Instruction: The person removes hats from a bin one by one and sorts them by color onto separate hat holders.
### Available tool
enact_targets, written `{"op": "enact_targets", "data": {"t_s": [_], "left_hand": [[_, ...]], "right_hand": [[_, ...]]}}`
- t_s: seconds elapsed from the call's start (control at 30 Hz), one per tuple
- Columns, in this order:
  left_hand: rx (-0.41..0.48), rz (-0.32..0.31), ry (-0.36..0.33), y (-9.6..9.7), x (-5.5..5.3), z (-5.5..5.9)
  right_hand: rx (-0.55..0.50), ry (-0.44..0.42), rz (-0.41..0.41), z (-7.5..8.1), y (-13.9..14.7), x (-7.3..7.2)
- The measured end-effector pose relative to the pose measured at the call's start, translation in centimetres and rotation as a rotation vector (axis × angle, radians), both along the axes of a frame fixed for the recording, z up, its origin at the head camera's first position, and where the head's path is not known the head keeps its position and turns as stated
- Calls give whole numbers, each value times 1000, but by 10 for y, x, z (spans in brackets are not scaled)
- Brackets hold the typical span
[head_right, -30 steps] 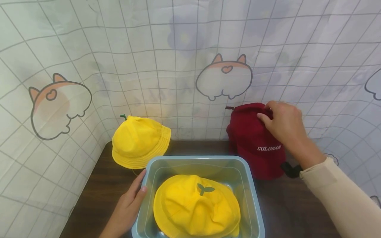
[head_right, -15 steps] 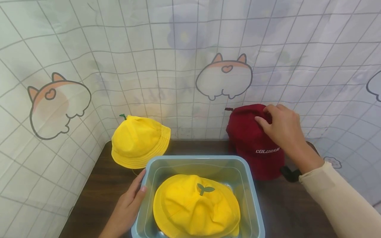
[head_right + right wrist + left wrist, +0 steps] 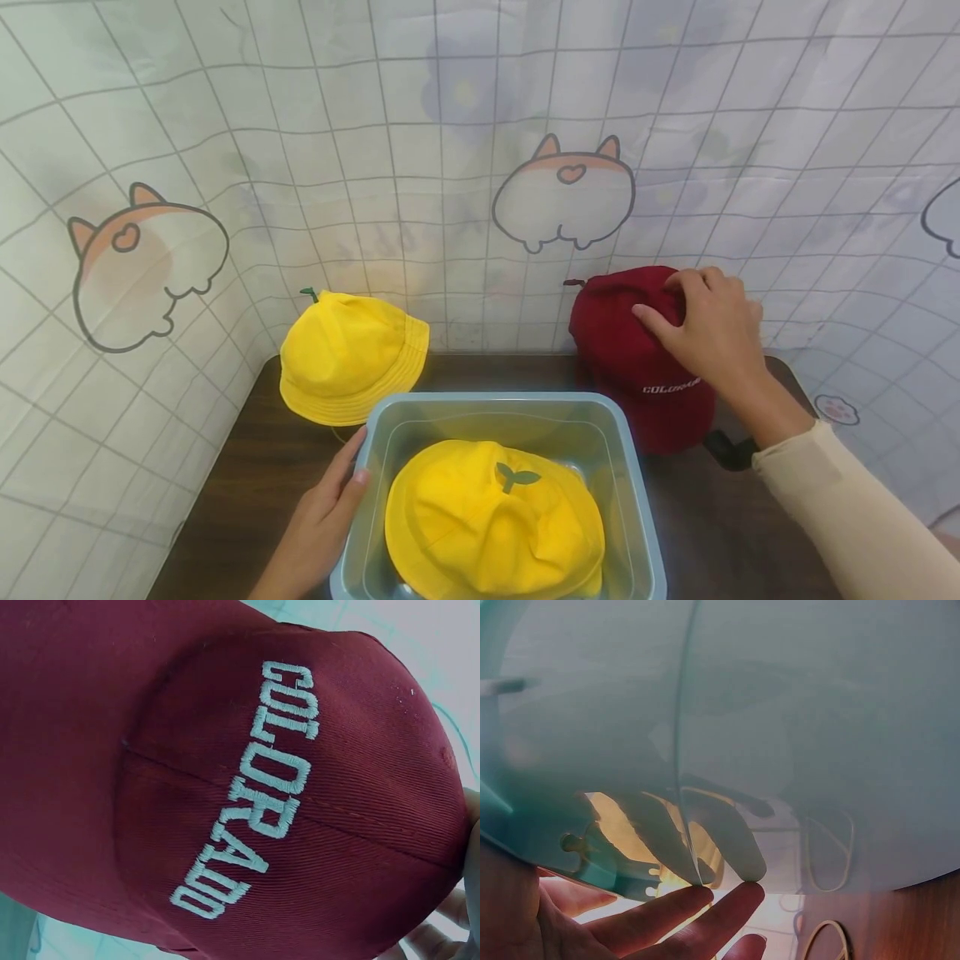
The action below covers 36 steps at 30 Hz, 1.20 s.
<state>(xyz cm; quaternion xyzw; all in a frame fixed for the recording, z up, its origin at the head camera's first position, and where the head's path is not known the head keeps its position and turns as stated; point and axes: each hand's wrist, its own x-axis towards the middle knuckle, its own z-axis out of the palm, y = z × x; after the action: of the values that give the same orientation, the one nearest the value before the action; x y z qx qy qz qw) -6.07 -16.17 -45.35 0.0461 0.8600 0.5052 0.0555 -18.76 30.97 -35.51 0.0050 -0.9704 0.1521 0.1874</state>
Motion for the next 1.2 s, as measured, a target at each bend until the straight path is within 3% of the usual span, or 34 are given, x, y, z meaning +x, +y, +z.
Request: {"op": "enact_targets", "data": {"t_s": [0.3,0.7,1.0,1.2], "left_hand": [[12,2,5,1,1,0],[4,8,8,0,1,-3],[4,2,-17,1,0,0],[-2,10,-23,1,0,0]], "right_hand": [[-84,-41,-90,-9,0,-2],[-177,-49,-109,-25,1,2],[-146,-98,-109,-12,-2,5],[-95,-105,-51,-6,2,6]]}}
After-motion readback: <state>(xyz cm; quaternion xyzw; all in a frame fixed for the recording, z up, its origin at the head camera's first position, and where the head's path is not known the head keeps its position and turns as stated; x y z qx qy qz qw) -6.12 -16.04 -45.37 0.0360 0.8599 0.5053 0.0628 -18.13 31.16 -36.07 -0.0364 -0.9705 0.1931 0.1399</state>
